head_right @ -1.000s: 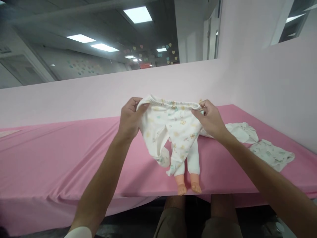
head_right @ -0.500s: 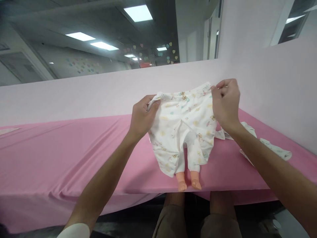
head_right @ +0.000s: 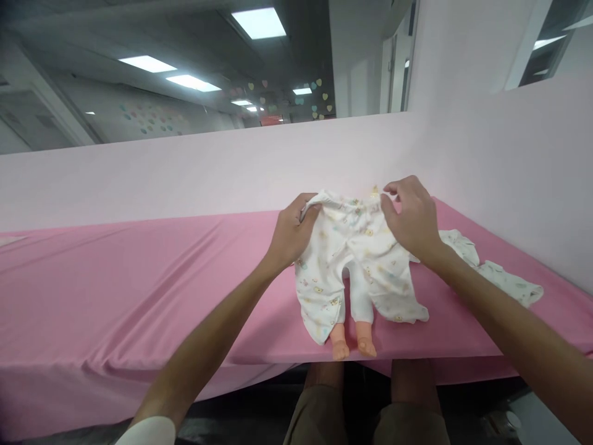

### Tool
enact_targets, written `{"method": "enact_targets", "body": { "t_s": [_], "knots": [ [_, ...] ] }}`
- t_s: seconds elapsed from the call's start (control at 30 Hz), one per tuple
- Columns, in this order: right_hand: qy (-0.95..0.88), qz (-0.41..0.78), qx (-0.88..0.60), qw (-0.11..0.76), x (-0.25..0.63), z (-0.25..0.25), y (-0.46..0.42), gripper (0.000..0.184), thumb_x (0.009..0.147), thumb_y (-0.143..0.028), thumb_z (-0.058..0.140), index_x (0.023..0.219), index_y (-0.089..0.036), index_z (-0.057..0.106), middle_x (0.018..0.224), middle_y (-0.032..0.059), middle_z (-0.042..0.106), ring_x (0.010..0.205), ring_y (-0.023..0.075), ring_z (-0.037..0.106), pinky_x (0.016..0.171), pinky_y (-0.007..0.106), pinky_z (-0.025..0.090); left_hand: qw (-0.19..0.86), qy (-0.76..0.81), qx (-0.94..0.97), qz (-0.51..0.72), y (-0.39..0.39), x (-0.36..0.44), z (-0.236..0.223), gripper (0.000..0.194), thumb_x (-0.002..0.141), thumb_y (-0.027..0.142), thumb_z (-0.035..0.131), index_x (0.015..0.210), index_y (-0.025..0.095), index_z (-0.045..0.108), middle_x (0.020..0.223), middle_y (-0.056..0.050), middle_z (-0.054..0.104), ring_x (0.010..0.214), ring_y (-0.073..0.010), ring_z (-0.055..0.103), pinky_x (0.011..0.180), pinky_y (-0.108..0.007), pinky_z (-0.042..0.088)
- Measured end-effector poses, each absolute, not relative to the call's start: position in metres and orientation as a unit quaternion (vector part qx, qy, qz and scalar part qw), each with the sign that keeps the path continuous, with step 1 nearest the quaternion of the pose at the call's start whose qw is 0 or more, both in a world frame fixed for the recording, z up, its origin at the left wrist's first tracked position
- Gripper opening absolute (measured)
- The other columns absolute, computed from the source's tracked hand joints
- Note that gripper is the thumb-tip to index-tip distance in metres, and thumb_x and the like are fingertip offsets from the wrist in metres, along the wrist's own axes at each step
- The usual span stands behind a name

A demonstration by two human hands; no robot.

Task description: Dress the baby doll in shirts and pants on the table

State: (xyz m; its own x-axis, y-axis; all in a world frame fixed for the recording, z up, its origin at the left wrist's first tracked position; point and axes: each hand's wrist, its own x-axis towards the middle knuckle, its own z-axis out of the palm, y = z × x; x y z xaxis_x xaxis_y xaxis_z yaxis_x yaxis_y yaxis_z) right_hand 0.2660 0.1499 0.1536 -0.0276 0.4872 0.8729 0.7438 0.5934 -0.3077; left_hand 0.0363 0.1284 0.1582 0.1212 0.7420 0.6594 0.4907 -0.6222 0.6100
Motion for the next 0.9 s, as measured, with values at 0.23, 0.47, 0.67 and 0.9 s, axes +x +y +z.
{"method": "enact_targets", "body": {
  "t_s": [0.23,0.47,0.67,0.9],
  "knots": [
    [-0.828,0.085,-0.345,0.434,0.228,0.156,0.111,0.01,0.086,-0.034,0.059,0.087,-0.025,0.063,0.09,0.0058,0.066,0.086,0.0224,0.06,0.079,0.038,0.046,0.136,0.408,0.768,0.475,0.124,0.045,0.151,0.025,0.094,0.03,0.042,0.106,0.025,0.063,0.079,0.002,0.064,0.072,-0.0143,0.057,0.064,-0.023,0.039],
    [-0.782,0.215,-0.399,0.427,0.229,0.135,0.119,0.013,0.081,-0.028,0.061,0.073,-0.022,0.053,0.077,0.0002,0.058,0.07,0.0155,0.051,0.062,0.029,0.04,0.174,0.431,0.802,0.375,0.12,0.041,0.147,0.026,0.093,0.035,0.043,0.104,0.025,0.063,0.072,0.003,0.062,0.058,-0.0124,0.05,0.056,-0.024,0.034],
    [-0.593,0.433,-0.459,0.5,0.234,0.135,0.121,0.029,0.079,-0.03,0.063,0.062,-0.023,0.041,0.055,-0.0049,0.034,0.048,0.0097,0.03,0.044,0.025,0.027,0.095,0.455,0.782,0.415,0.113,0.039,0.142,0.018,0.091,0.033,0.05,0.092,0.02,0.062,0.089,-0.002,0.063,0.079,-0.0146,0.056,0.069,-0.026,0.04],
    [-0.516,0.59,-0.379,0.491,0.228,0.141,0.108,0.032,0.078,-0.037,0.069,0.06,-0.021,0.048,0.059,-0.0025,0.042,0.054,0.011,0.042,0.057,0.028,0.047,0.208,0.452,0.784,0.37,0.088,0.07,0.13,0.03,0.089,0.048,0.052,0.078,0.02,0.053,0.073,0.001,0.058,0.067,-0.0134,0.05,0.058,-0.027,0.036]
  ]
}}
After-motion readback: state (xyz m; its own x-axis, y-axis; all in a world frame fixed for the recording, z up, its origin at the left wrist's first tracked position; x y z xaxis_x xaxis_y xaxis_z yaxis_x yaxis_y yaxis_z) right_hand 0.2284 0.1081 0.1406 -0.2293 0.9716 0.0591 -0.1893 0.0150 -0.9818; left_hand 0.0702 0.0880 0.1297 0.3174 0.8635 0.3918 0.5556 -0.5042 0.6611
